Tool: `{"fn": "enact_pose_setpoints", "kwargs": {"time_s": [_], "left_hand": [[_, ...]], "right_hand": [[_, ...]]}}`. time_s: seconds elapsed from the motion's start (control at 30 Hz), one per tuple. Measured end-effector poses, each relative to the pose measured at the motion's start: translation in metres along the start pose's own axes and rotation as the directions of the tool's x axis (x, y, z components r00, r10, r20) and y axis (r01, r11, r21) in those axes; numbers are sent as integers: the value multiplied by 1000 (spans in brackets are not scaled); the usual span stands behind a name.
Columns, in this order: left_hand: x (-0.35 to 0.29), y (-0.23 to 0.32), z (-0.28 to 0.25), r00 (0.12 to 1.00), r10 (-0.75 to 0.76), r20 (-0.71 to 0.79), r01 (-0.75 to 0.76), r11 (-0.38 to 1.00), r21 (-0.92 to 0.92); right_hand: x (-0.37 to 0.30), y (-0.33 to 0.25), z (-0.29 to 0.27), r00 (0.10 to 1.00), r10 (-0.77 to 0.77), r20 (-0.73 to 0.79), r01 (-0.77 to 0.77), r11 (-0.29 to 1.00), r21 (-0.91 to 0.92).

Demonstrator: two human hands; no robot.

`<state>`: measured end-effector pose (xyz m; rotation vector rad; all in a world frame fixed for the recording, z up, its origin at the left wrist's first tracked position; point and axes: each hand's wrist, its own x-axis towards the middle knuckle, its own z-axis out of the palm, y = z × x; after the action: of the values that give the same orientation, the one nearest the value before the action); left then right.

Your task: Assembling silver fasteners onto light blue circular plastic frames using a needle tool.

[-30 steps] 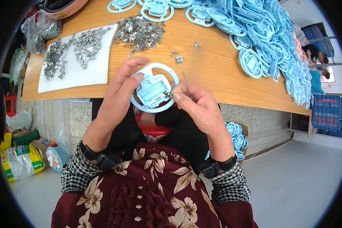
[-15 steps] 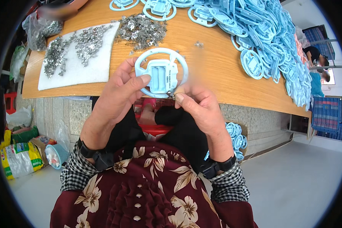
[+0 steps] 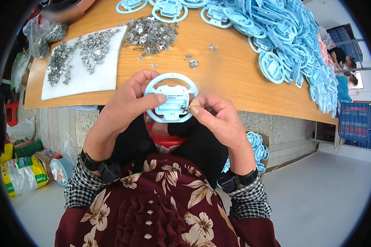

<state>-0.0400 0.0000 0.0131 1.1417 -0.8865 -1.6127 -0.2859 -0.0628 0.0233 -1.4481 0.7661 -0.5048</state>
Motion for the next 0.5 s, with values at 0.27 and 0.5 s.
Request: {"fn": "enact_pose_setpoints", "kwargs": {"time_s": [0.27, 0.5], "left_hand": [[12, 24, -1, 987, 2, 158, -76, 881, 467], [21, 4, 6, 1000, -18, 22, 14, 980, 197]], "right_hand": [[4, -17, -5, 999, -44, 3, 44, 998, -55], [21, 3, 5, 917, -259, -302, 237, 966, -107]]}}
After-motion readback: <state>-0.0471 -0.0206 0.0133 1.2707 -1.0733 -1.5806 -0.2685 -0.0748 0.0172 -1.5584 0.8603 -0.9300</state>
